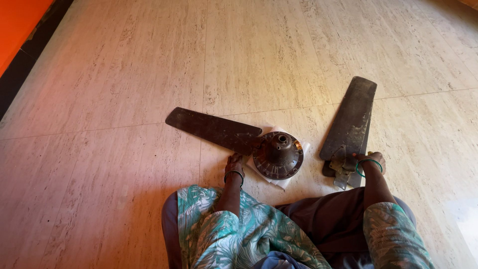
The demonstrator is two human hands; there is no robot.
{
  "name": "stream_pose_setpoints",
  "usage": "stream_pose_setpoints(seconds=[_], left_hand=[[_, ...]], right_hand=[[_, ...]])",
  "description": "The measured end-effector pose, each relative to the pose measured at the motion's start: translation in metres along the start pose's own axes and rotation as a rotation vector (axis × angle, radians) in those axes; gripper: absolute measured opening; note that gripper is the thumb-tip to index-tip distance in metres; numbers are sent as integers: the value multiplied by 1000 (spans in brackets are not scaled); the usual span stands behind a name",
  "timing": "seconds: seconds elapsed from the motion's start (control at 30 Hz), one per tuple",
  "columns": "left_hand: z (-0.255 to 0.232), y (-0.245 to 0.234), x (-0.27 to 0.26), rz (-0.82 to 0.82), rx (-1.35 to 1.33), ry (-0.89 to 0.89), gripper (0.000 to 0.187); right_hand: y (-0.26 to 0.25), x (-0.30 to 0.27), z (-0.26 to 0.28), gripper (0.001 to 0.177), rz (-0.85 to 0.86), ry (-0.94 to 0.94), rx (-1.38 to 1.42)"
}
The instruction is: The person sits on the floor and assembles an electric fan by attaching fan blades to the central hub using a screwdriver. The person secures each blade with screws, tightening them in sequence.
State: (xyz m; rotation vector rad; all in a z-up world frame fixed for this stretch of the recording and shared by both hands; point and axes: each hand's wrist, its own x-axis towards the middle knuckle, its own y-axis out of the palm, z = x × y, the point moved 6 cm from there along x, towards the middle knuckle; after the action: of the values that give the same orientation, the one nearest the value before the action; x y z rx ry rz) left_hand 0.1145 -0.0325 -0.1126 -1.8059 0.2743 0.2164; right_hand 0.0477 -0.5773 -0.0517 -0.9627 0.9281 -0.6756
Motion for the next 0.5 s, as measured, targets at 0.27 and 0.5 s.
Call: stream_pose_setpoints(seconds=[0.27,0.5], left_hand=[[2,11,-3,-16,-85,-104,52],[3,13,-7,-121,-136,-110,48]], right_hand=[[7,2,-2,74,64,20,-67],[2,-2,-2,73,70,23,-68]])
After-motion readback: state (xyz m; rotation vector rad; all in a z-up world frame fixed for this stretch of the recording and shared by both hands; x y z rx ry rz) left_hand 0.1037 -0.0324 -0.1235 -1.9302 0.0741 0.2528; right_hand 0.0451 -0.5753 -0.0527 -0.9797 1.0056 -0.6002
